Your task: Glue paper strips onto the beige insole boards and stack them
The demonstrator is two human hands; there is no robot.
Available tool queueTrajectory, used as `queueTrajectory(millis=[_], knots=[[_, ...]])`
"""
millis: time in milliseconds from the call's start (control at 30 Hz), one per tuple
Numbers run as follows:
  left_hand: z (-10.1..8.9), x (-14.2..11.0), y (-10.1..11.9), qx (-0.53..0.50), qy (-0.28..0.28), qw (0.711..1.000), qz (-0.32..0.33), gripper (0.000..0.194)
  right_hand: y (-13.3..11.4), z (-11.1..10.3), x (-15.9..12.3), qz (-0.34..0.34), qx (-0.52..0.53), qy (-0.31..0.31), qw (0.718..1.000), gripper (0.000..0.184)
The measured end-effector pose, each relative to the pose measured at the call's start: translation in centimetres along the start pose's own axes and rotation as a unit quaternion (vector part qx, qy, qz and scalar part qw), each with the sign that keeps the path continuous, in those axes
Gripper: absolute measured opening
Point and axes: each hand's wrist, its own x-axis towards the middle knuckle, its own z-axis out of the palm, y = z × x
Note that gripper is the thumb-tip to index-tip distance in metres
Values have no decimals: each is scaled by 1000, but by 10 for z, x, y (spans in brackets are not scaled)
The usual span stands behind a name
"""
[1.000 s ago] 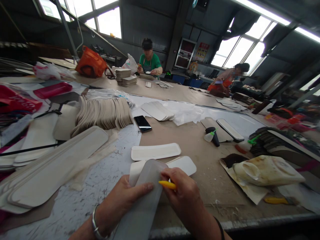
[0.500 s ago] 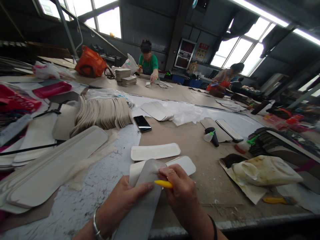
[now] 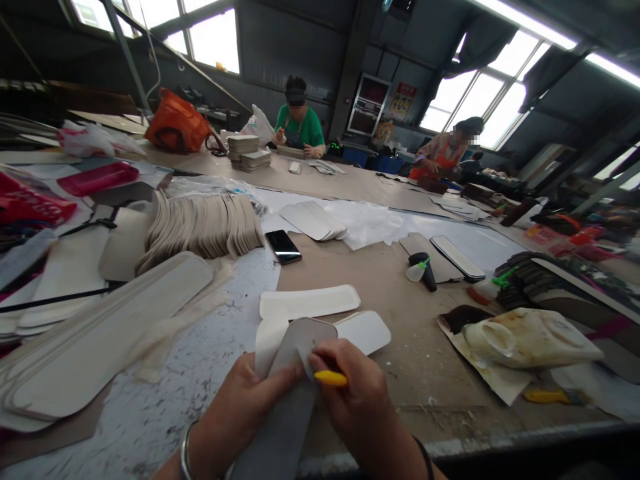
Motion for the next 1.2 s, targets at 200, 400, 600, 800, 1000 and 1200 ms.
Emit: queueTrajectory(millis=[200,400,600,800,1000,1200], knots=[[7,-5,6,67,46,995,54,34,-2,3,4,73,-19,38,996,6],[9,-8,9,106,78,989,68,33,-3,-1,7,80,-59,32,994,8],[5,-6,-2,90,84,992,27,36,12,-7,5,124,-140,57,981,12],[-3,-4,0,39,49,995,-80,48,47,-34,-19,119,-232,32,965,24],[1,-2,10,13,-14,995,-96,45,44,-53,-24,218,-61,-52,973,21],[11,0,15,66,-104,988,-98,48,30,-41,0,310,162,-159,923,29]])
